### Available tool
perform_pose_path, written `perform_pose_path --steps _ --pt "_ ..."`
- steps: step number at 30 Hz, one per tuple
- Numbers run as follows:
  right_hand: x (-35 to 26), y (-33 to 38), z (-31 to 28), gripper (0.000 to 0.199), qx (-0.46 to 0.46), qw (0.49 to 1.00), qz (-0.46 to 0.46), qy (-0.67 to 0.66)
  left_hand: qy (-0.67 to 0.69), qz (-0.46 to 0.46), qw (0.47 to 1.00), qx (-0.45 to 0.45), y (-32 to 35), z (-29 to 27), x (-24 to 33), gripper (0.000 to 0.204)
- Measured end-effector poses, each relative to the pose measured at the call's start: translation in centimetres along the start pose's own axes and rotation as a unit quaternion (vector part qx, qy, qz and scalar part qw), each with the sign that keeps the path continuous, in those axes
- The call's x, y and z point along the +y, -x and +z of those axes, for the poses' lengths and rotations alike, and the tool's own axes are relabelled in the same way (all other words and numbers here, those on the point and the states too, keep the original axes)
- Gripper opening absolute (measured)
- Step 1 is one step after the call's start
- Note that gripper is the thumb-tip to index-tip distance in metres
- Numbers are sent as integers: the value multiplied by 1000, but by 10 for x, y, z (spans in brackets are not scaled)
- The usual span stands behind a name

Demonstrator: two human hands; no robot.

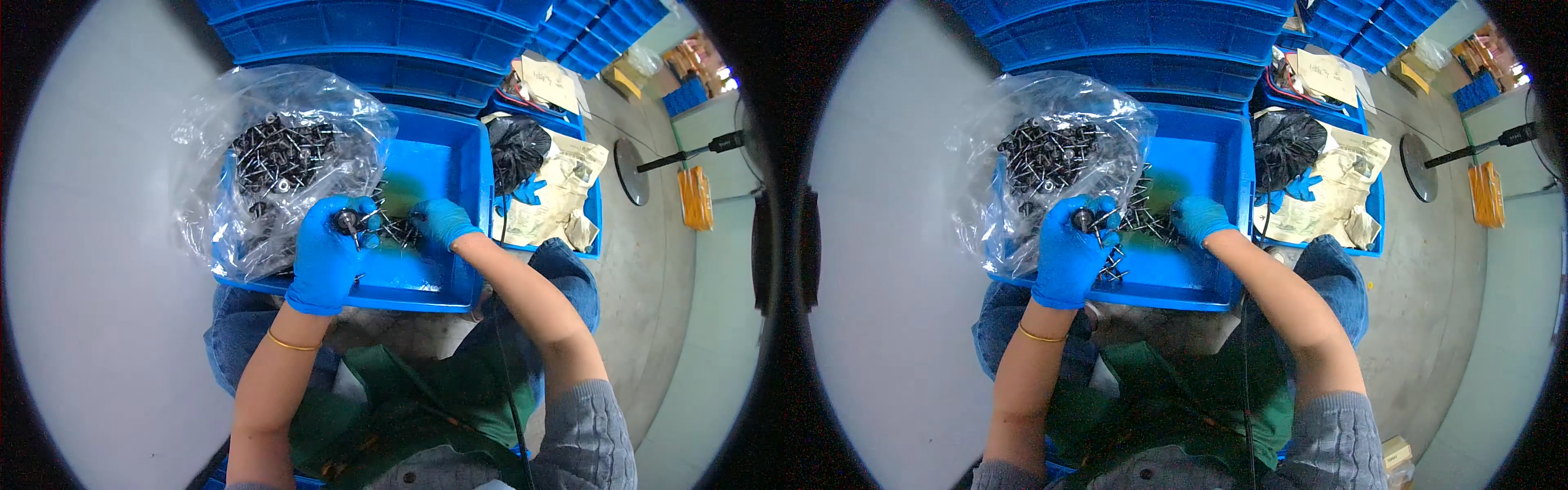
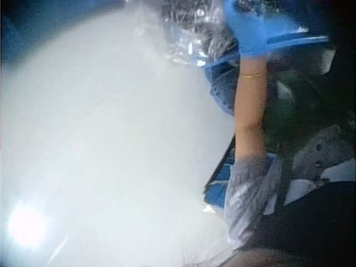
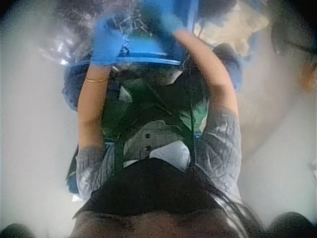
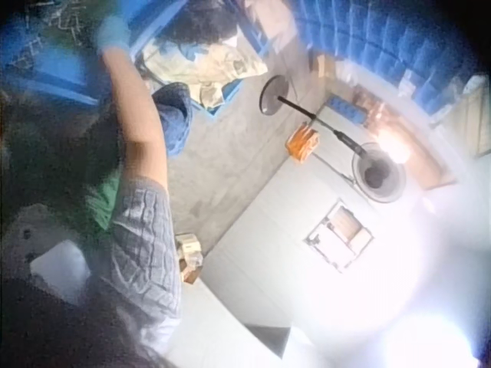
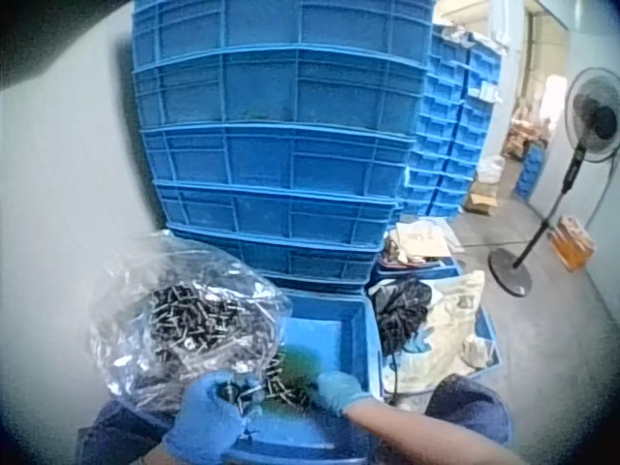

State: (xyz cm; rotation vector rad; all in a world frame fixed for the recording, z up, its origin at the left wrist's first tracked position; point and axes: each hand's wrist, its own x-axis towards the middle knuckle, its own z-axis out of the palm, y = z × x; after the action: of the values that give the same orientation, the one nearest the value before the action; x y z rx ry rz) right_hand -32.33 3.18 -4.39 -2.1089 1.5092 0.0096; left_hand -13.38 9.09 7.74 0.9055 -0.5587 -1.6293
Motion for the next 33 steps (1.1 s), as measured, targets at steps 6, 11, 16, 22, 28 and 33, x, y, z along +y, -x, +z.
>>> perform_pose_path --steps 6,11,16,22,28,33 --pt "-23 -16 3 19 -59 966 -107 228 -182 23 983 -21 3 1 5 21" --pt "-34 -20 6 21 176 945 -262 89 -70 -19 997 20 -3 6 -1 21" --pt "-21 -5 -9 21 -32 960 -134 244 104 -149 981 73 -17 -1 -4 23" --pt "-49 47 -70 24 -73 761 84 -640 -105 -108 986 68 -6 16 1 21" --pt "-77 74 -85 22 -123 470 88 -870 -213 -61 975 11 0 36 -1 21" --pt "-80 72 -80 18 -148 423 78 -890 -277 17 961 -6 -1 39 -5 19"
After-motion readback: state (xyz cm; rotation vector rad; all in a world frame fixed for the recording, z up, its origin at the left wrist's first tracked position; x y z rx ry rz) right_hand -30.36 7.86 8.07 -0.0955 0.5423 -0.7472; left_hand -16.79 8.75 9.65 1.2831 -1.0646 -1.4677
